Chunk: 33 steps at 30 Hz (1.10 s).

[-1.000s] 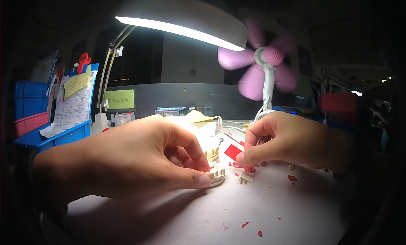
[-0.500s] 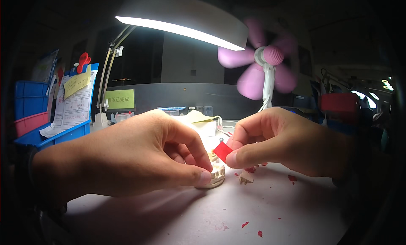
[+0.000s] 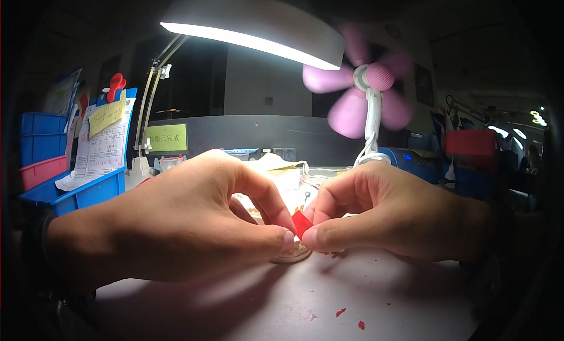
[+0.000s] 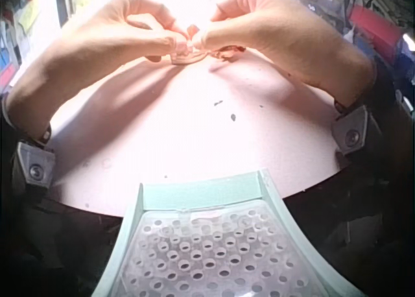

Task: Grinding and fitting small dental components into a dental model using a rotary tool.

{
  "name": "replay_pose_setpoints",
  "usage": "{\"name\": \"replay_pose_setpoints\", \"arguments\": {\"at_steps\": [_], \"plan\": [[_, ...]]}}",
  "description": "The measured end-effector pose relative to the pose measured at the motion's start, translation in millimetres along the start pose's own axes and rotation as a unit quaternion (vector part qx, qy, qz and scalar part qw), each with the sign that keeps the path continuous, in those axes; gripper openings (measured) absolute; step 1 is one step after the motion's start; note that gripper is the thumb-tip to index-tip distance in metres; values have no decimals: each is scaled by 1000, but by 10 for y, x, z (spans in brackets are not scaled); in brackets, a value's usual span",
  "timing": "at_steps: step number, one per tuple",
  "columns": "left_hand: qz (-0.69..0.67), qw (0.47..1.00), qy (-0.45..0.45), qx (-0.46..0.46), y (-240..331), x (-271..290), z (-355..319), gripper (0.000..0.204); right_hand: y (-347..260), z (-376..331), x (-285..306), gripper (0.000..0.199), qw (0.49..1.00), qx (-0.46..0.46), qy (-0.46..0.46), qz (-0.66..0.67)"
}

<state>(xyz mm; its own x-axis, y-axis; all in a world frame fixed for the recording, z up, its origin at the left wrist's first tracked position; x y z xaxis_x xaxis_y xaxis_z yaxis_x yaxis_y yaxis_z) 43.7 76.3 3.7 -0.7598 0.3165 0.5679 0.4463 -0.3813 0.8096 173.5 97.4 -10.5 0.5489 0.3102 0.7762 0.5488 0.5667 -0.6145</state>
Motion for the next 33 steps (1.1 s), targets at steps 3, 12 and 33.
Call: {"name": "replay_pose_setpoints", "arguments": {"at_steps": [3, 12, 33], "plan": [[2, 1000, 2, 4, 3, -8, -4, 23, -33, -32, 5, 17, 1000, 12, 4, 5], [8, 1000, -2, -21, 17, -19, 4, 21, -52, -56, 12, 21, 1000, -3, 0, -24], [3, 999, 26, -24, 39, 43, -22, 20, -87, -29, -20, 19, 998, -6, -1, -56]]}}
Point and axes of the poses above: each hand's wrist, its own z-axis towards the middle knuckle, its own x-axis out of the back of the hand, y = z × x, the point moved 9 cm from there along z, towards the middle knuckle, and after that the axes turned 15 degrees about -z, right-handed, at the moved point
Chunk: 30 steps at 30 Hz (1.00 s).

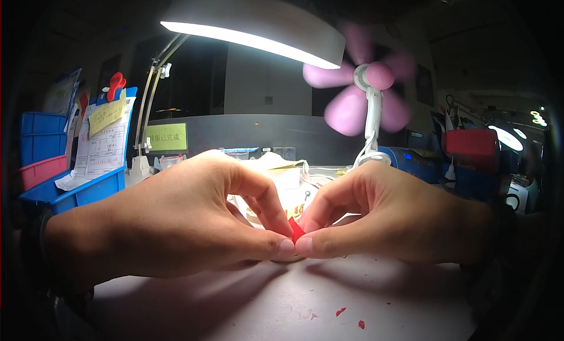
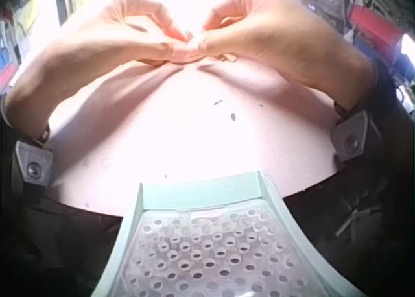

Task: Grinding and fitting small dental components into a dental model using a rotary tool.

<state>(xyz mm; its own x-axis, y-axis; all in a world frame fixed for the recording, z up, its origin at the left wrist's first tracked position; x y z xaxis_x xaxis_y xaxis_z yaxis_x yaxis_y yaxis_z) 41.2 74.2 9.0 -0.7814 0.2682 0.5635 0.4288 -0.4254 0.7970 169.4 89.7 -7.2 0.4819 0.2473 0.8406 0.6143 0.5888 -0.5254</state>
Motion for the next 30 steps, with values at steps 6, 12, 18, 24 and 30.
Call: {"name": "replay_pose_setpoints", "arguments": {"at_steps": [6, 12, 18, 24, 30], "plan": [[50, 999, -7, 11, 11, -18, 10, 17, 17, 25, -17, 15, 1000, 6, -2, -8], [26, 999, -18, 9, -25, -44, 46, 16, 35, 35, -19, 14, 1000, 11, -5, -10], [0, 999, -16, 47, -109, -41, 76, 17, 15, 37, -13, 14, 999, 31, -5, -10], [12, 998, -28, 54, -94, -64, 94, 16, 5, 36, 2, 14, 999, 37, 0, -20], [25, 998, -44, 27, -63, -63, 90, 17, 2, 28, 23, 16, 999, 41, 7, -32]]}}
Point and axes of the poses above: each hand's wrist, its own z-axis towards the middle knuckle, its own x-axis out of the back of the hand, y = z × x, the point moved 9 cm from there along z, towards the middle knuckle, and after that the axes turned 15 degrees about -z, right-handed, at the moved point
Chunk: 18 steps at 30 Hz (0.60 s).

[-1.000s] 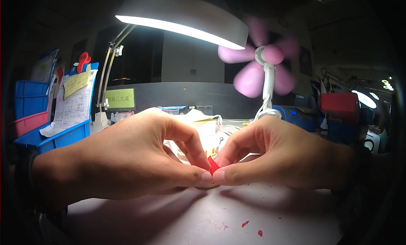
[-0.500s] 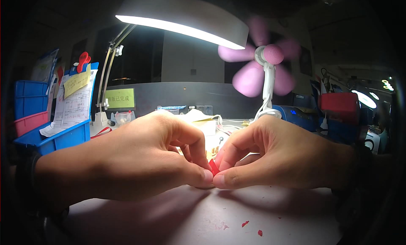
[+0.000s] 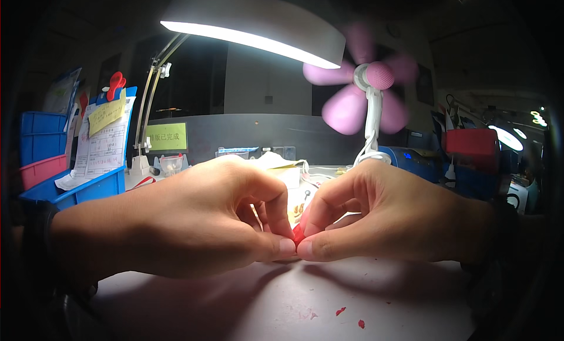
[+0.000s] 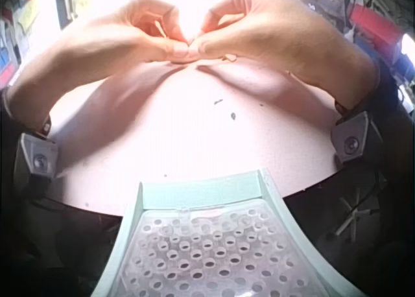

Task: Grinding and fitting small dental components into a dental model using a rotary tool.

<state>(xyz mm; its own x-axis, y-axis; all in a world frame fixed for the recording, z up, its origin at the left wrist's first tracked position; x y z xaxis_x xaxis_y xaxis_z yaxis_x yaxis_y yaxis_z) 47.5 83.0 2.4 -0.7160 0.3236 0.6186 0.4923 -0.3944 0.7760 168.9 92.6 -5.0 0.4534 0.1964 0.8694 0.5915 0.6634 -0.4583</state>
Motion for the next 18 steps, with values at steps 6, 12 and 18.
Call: {"name": "replay_pose_setpoints", "arguments": {"at_steps": [6, 12, 18], "plan": [[-2, 1000, 19, -23, 10, 35, -61, 17, 10, -20, 8, 16, 1000, -31, 1, -4], [-10, 999, 12, -50, 38, 24, -53, 16, 4, -19, 15, 16, 1000, -28, 1, -10], [15, 1000, 18, -17, 26, 27, -36, 16, 28, -2, 8, 15, 1000, -18, 3, 3]]}}
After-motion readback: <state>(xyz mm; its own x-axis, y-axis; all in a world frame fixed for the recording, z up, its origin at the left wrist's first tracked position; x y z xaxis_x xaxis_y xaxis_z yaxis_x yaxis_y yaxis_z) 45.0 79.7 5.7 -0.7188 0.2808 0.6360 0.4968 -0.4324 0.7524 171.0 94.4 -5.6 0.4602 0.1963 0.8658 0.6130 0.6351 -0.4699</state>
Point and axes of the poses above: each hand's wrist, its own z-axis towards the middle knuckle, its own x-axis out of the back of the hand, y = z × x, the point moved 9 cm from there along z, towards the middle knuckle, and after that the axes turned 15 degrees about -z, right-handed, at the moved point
